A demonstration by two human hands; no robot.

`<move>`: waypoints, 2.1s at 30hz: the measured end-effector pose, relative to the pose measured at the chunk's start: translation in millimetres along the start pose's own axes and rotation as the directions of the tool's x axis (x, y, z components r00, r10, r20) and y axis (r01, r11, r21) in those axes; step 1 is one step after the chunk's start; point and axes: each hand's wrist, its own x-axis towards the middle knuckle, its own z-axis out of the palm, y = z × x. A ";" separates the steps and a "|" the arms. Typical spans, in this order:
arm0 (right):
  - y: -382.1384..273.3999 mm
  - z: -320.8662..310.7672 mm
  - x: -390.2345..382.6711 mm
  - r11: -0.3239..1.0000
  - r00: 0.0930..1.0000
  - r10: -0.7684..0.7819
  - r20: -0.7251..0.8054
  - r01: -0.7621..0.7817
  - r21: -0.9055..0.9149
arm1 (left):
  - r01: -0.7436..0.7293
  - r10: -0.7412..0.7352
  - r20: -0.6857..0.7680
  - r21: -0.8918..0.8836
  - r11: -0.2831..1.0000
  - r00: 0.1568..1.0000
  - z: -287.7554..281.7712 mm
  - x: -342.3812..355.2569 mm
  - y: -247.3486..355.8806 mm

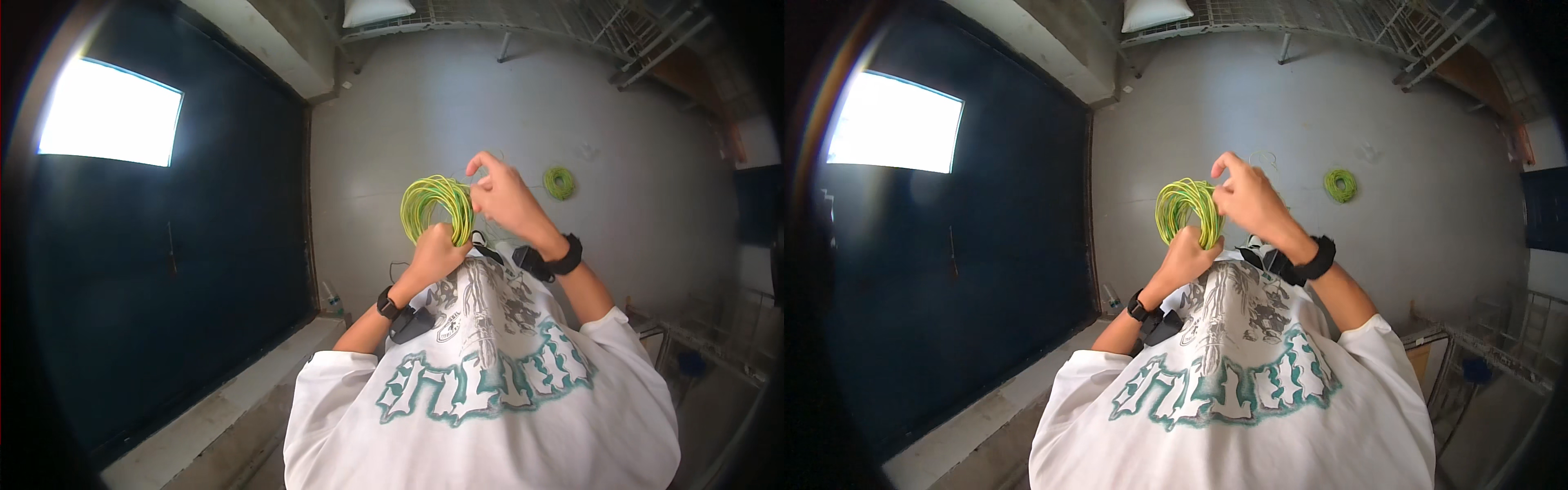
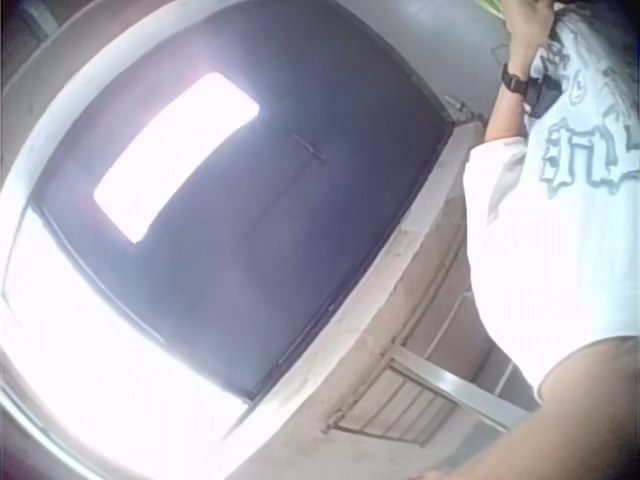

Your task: The person gathers a long green and yellow cable from the floor and coils it into a neat bundle by hand. They repeatedly pull slack, wrap the cable around their hand, and adjust the coil to keep it tidy.

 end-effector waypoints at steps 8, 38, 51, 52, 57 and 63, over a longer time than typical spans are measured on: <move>-3.2 35.6 -27.7 0.986 0.991 -0.135 -0.028 0.137 0.091 | -0.180 0.006 -0.344 -0.475 0.861 0.939 3.2 12.0 2.4; 20.7 18.8 -45.9 0.957 0.960 -0.104 0.261 0.026 0.288 | 0.002 0.247 -0.043 -0.984 -0.178 0.968 -26.3 23.2 -3.6; 72.0 25.2 -26.0 0.987 0.945 -0.104 0.310 0.059 0.150 | -0.186 0.077 -0.185 -0.982 0.015 0.980 -47.5 -15.0 38.8; 78.0 25.1 -21.5 0.996 0.966 -0.081 0.247 0.067 0.062 | -0.190 0.107 -0.187 -0.981 0.024 0.977 -52.0 -20.9 42.5; 84.6 0.0 5.5 0.999 0.998 -0.040 0.052 0.041 -0.008 | -0.219 0.122 -0.199 -0.958 0.185 0.972 -58.4 -44.0 55.1; 50.9 -45.4 10.8 0.999 0.993 -0.045 0.109 0.045 0.005 | -0.141 0.060 -0.130 -0.958 0.248 0.990 -52.3 -49.8 50.6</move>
